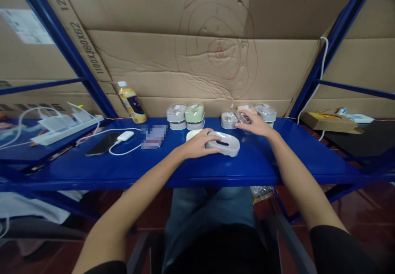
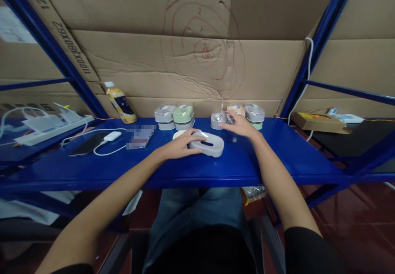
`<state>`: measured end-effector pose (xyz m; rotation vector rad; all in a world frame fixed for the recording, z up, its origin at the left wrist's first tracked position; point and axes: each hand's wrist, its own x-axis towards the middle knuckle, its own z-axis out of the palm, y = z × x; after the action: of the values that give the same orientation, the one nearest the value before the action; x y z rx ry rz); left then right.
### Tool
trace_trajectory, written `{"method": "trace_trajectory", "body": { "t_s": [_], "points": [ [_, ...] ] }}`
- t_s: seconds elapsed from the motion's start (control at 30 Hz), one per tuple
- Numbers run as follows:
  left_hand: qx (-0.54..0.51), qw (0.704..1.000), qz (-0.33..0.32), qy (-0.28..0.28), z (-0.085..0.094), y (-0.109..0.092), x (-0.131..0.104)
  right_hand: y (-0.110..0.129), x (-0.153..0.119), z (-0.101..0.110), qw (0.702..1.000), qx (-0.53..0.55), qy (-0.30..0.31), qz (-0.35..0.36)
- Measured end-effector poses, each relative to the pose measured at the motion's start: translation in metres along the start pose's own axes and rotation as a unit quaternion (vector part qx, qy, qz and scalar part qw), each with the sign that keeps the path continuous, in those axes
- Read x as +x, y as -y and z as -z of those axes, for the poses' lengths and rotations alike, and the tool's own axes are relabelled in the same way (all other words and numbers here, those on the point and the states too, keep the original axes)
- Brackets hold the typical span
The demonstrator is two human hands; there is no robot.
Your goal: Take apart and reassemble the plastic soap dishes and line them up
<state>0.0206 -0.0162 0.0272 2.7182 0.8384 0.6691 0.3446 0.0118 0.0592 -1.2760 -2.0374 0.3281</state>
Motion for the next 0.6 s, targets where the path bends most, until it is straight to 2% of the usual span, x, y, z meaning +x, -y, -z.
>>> {"method": "trace_trajectory", "body": {
  "t_s": [0.13, 0.2, 0.27, 0.33, 0.43, 0.6],
  "points": [
    [0.038, 0.999, 0.007, 0.017, -0.015, -0.014, 0.001, 0.011, -0.006, 0.006, 0.994, 0.030, 0.104, 0.008],
    [0.057, 0.998, 0.031, 0.013, -0.018, -0.014, 0.002, 0.022, -0.010, 0.003, 0.985, 0.049, 0.162, 0.042],
    [0.058, 0.997, 0.047, 0.010, -0.018, -0.011, 0.002, 0.035, -0.014, -0.002, 0.976, 0.058, 0.188, 0.090],
    [0.035, 0.998, 0.048, 0.012, -0.013, -0.006, 0.002, 0.043, -0.017, -0.007, 0.972, 0.052, 0.189, 0.130],
    [-0.012, 0.998, 0.053, 0.020, 0.004, 0.007, -0.001, 0.049, -0.019, -0.013, 0.970, 0.027, 0.191, 0.149],
    [0.025, 0.990, 0.133, 0.042, 0.029, 0.042, -0.014, 0.052, -0.022, -0.025, 0.958, -0.010, 0.222, 0.183]
  ]
}}
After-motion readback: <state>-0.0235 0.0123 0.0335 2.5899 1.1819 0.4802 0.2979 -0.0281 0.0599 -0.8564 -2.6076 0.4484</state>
